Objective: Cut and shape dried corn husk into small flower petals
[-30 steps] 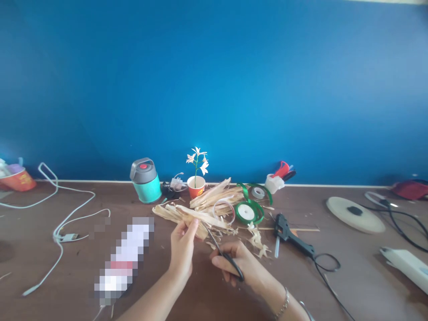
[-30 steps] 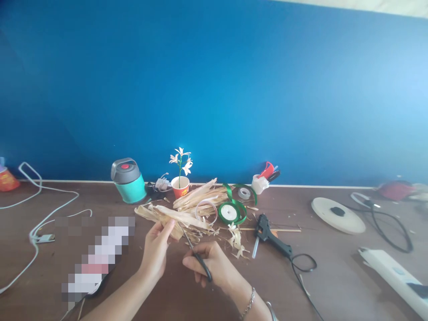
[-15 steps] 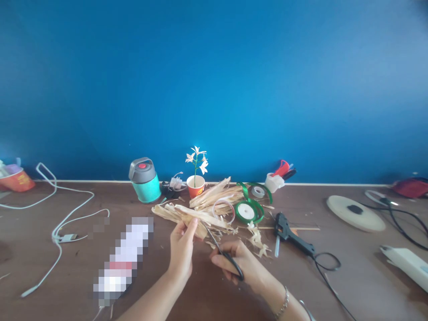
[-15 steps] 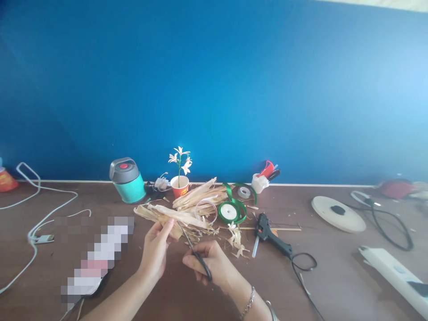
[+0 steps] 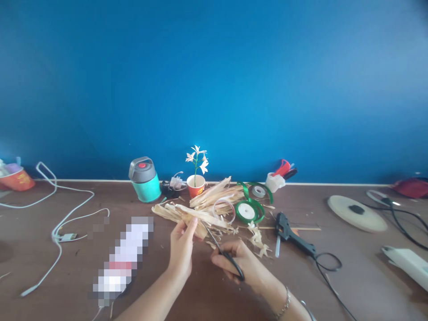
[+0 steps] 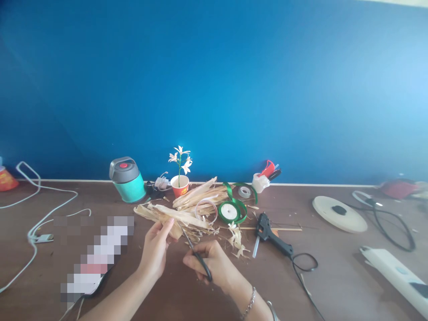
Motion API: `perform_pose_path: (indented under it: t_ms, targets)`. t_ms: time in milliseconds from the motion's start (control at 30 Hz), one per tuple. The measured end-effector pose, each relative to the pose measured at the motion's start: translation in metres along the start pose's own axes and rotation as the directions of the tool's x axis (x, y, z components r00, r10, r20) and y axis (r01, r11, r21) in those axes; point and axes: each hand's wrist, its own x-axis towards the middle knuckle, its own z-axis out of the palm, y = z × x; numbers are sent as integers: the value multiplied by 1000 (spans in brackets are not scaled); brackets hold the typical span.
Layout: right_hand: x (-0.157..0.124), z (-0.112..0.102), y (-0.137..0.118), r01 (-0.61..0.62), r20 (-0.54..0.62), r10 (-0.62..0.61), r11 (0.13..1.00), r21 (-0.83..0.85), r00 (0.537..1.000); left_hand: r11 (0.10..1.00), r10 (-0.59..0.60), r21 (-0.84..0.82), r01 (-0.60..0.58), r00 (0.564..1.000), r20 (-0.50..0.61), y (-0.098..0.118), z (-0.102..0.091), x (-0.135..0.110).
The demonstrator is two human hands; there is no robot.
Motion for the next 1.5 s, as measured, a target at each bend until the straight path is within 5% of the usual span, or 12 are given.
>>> perform_pose_path:
  t_ms: [1500]
  targets:
    - [0, 0, -4, 15, -30, -17, 998, -60, 999, 998, -54, 30, 52, 997, 51, 0, -3, 5]
